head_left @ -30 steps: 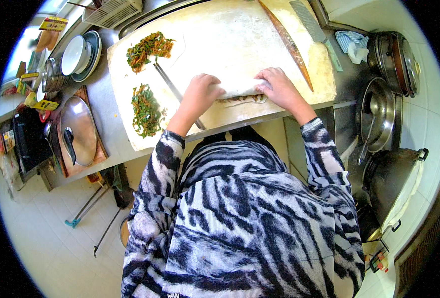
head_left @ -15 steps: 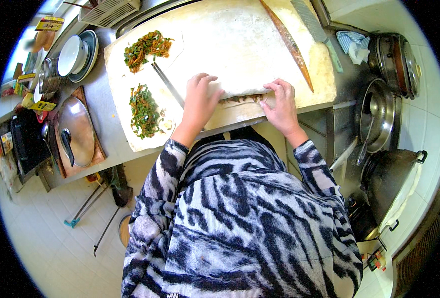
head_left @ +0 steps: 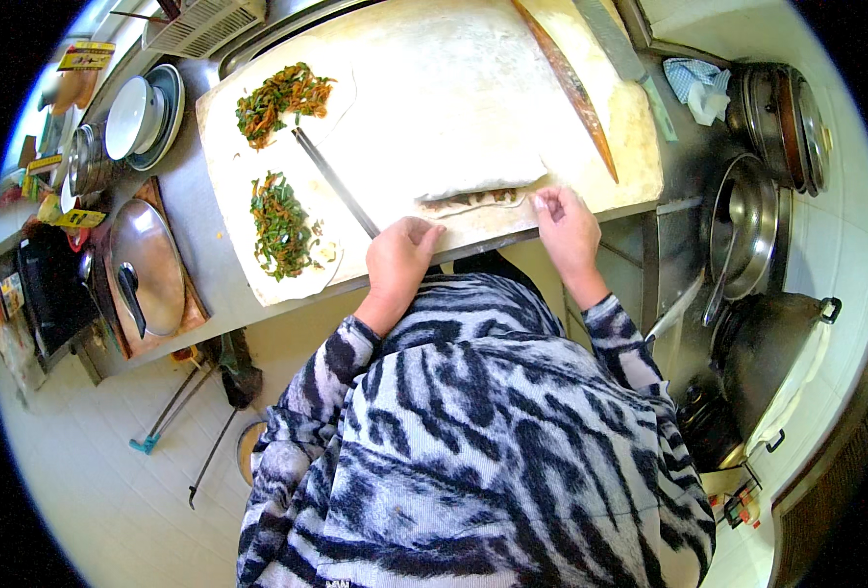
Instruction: The person transfers cooked vegetable filling from a wok onto three flatbreads laid out on a cutting board using a ladle and chopsticks. They then roll the flatbreads into wraps.
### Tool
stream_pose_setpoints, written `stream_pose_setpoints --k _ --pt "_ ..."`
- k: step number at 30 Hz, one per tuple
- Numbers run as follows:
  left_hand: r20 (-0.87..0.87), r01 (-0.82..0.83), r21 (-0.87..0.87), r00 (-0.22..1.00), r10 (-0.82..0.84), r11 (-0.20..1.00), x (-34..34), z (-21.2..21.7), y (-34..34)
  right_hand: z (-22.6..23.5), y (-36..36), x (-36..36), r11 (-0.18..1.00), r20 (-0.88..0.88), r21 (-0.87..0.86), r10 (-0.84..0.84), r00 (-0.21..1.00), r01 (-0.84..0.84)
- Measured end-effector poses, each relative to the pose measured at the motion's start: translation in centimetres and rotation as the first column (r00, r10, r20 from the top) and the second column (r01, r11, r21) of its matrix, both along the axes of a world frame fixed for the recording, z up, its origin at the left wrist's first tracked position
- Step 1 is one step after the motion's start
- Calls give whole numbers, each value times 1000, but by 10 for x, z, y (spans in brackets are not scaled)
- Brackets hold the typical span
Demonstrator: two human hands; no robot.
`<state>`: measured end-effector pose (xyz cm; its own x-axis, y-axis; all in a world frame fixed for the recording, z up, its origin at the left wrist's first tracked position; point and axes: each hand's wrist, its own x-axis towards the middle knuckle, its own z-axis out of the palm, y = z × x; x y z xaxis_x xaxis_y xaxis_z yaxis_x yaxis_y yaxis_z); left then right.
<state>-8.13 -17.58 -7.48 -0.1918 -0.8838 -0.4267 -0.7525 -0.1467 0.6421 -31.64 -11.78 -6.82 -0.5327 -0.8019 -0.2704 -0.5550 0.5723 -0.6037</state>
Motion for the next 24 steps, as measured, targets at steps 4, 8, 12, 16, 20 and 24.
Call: stream_pose_setpoints --k 4,8,12,16,20,24 --pt "-82 -168 219 978 190 961 -16 1 -7 2 3 14 985 -24 168 -23 999 26" --pt "-172 -305 372 906 387 877 -20 -4 -8 -4 -8 32 979 -4 179 -95 995 95" --pt "-268 -392 480 786 557 785 -21 -12 -6 -15 -8 36 982 50 117 -153 987 146" --pt "-275 -431 597 682 677 677 -23 -3 -6 -38 5 32 977 150 -34 -205 967 212" --pt "-219 -485 605 661 718 631 -29 13 -5 -26 1 34 969 181 67 -246 952 238" --pt "-221 -516 617 611 760 595 -34 3 -6 -36 -8 39 972 161 114 -221 962 204"
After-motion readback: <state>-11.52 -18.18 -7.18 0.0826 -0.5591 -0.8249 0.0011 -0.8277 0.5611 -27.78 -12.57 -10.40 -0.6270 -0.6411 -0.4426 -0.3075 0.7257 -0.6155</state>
